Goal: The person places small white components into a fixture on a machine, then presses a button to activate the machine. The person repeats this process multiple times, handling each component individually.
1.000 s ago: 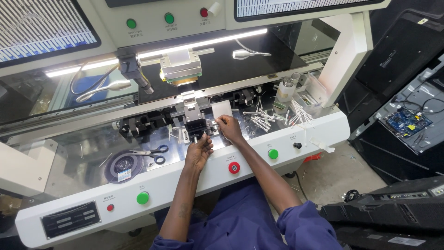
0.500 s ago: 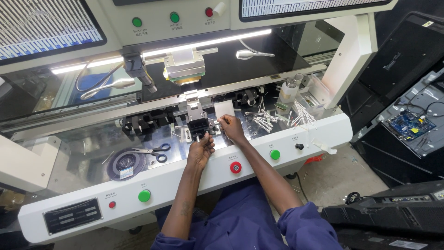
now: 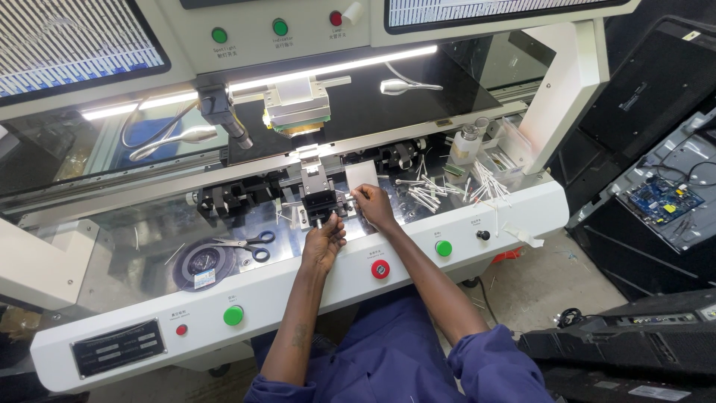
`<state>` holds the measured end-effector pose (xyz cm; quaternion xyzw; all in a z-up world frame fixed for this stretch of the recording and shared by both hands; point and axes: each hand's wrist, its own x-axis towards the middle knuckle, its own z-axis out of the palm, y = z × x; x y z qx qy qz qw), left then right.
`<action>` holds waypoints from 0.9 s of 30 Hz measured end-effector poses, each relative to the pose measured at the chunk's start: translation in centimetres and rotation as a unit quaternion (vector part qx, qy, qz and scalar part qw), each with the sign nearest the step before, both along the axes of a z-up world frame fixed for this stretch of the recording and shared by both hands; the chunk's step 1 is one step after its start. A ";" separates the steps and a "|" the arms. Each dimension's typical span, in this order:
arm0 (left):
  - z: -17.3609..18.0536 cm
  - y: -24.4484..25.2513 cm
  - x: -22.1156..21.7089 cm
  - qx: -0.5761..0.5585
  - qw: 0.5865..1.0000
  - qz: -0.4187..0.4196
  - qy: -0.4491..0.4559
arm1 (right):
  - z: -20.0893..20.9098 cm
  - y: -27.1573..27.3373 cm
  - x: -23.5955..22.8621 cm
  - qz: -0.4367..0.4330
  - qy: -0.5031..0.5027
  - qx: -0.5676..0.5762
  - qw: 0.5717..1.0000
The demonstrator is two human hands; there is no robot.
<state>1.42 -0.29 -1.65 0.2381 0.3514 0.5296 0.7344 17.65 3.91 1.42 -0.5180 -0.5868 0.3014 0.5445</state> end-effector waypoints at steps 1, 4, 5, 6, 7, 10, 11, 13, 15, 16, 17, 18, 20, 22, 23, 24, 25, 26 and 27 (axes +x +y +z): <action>0.0 0.0 0.0 0.000 1.000 0.000 0.000 | 0.2 -0.2 0.0 0.000 0.000 0.000 1.000; 0.1 0.0 0.0 -0.004 1.000 -0.001 0.001 | 0.5 -0.4 0.0 0.002 -0.005 0.001 1.000; 0.1 0.0 0.0 -0.005 1.000 0.001 -0.001 | 0.4 -0.3 0.0 0.002 -0.005 0.001 1.000; 0.1 0.0 0.0 -0.005 1.000 0.003 -0.003 | 0.3 -0.3 0.0 0.003 -0.006 0.001 1.000; 0.1 0.0 0.0 -0.006 1.000 0.003 -0.003 | 0.5 -0.4 0.0 0.003 -0.006 0.001 1.000; -0.1 0.1 0.0 -0.006 1.000 0.003 0.000 | 0.5 -0.4 0.0 0.005 -0.009 0.003 1.000; -0.2 0.2 0.1 -0.007 1.000 0.002 0.000 | 0.4 -0.3 0.1 0.003 -0.013 0.002 1.000; -0.1 0.2 0.1 -0.008 1.000 0.002 -0.001 | 0.3 -0.2 0.1 0.000 -0.017 0.000 1.000; 0.2 0.0 0.1 -0.011 1.000 0.002 0.001 | 0.4 -0.3 0.1 0.000 -0.016 -0.003 1.000; 0.3 0.0 0.1 -0.011 1.000 0.002 0.001 | 0.4 -0.3 0.1 0.000 -0.016 -0.004 1.000; 0.4 0.0 0.1 -0.011 1.000 0.002 0.000 | 0.4 -0.3 0.0 -0.001 -0.016 -0.006 1.000; 0.4 -0.1 0.1 -0.012 1.000 0.003 -0.001 | 0.4 -0.4 0.0 -0.003 -0.015 -0.009 1.000; 0.4 -0.1 0.1 -0.013 1.000 0.004 -0.001 | 0.4 -0.4 -0.1 -0.002 -0.014 -0.010 1.000; 0.4 -0.1 0.1 -0.013 1.000 0.005 -0.002 | 0.4 -0.4 0.0 -0.001 -0.013 -0.009 1.000; 0.5 -0.2 0.1 -0.012 1.000 0.006 -0.003 | 0.4 -0.4 0.0 -0.001 -0.015 -0.008 1.000; 0.5 -0.2 0.1 -0.012 1.000 0.006 -0.004 | 0.3 -0.4 0.0 -0.001 -0.016 -0.007 1.000; 0.4 -0.2 0.1 -0.012 1.000 0.006 -0.004 | 0.4 -0.4 0.0 -0.001 -0.016 -0.007 1.000; 0.4 -0.2 0.1 -0.011 1.000 0.003 -0.005 | 0.4 -0.4 0.0 0.001 -0.015 -0.007 1.000; 0.3 -0.2 0.0 -0.009 1.000 0.001 -0.006 | 0.4 -0.4 0.0 0.003 -0.014 -0.007 1.000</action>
